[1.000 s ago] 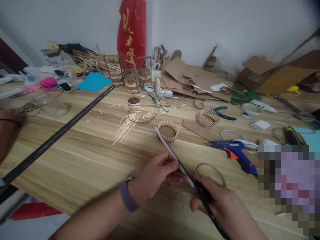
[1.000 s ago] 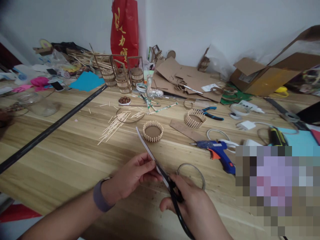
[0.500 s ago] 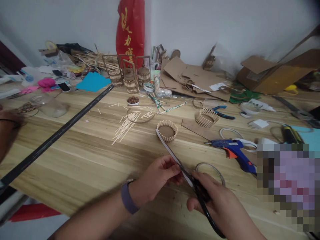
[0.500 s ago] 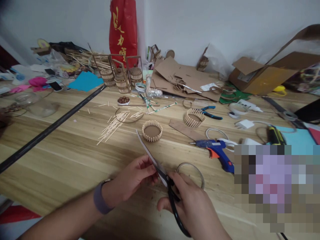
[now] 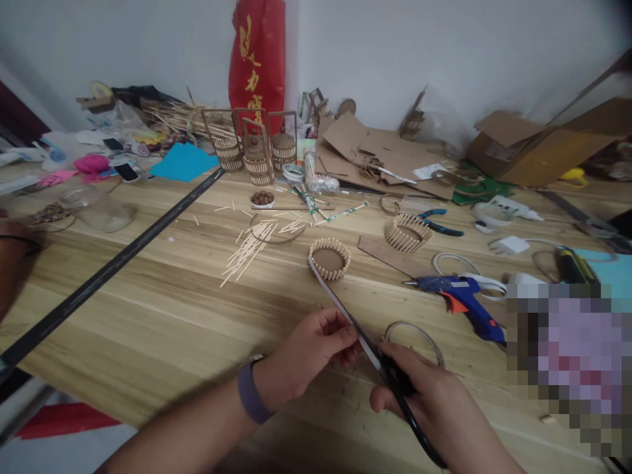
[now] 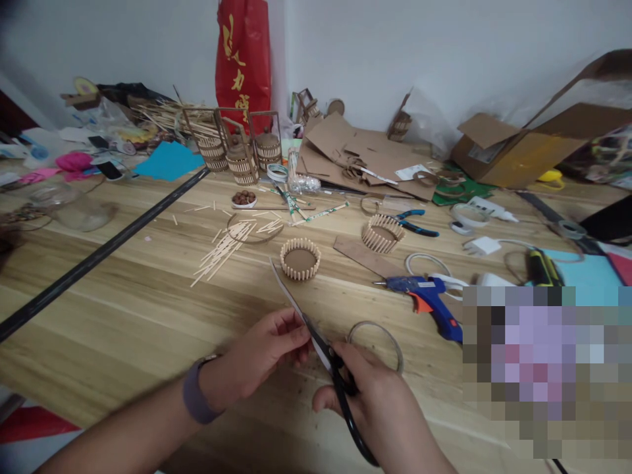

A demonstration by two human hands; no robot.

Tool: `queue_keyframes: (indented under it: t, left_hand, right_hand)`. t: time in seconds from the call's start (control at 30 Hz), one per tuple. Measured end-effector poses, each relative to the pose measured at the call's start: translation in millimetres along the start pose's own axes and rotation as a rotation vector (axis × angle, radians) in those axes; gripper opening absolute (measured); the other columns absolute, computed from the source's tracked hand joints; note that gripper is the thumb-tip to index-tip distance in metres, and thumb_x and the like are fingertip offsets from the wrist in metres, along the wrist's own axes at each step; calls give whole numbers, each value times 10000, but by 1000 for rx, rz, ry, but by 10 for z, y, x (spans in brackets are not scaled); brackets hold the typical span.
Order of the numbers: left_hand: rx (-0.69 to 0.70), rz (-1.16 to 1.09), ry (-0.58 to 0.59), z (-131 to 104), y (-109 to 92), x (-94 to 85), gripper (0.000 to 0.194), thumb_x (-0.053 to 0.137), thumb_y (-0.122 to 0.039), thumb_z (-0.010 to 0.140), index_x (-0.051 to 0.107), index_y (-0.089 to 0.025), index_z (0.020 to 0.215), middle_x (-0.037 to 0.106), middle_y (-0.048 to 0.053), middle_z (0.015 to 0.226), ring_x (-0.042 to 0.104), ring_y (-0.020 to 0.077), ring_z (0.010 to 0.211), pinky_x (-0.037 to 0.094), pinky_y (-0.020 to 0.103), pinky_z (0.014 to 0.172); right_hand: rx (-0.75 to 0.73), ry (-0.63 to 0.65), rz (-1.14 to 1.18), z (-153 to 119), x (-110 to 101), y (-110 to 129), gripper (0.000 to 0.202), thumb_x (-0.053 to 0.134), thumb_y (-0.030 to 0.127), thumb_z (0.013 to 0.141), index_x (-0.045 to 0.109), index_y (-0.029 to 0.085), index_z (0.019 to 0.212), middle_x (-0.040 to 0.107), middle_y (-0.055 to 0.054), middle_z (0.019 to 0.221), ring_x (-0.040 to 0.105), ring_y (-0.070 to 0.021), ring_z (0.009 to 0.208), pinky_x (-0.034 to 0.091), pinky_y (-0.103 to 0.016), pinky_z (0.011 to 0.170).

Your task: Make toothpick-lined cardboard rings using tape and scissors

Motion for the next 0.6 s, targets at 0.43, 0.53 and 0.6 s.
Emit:
queue_keyframes:
  t: [0.43,0.53,0.6]
  left_hand:
    - [61,-86,-80,-11,-103,-54,479,794,-544,663,573,-145,810,620,15,712,587,123,634,465,256,626]
    - [35,-109,-59,-6,-57,-38,488,814,-532,644,580,-139,815,629,20,716,580,117,624,458,251,619]
    - [28,-111,-63,-4,-38,-36,492,821,-526,636,587,-135,820,636,22,718,580,114,622,457,249,620]
  right_hand:
    - [16,7,7,-25,51,-63,209,692,360,776,654,237,941,704,-5,723,667,-181,608,495,-238,495]
    - [19,61,-21,-24,55,-48,264,723,337,755,650,218,979,723,-31,775,691,-199,654,529,-256,528]
    - [18,39,-44,-24,41,-36,289,749,338,732,651,215,974,723,-35,776,696,-207,649,536,-268,526]
Point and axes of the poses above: each hand's wrist, its own z-axis towards the middle knuckle, its own x-axis out of the palm, y = z × x, the point moved 6 cm from there along z, towards the middle knuckle
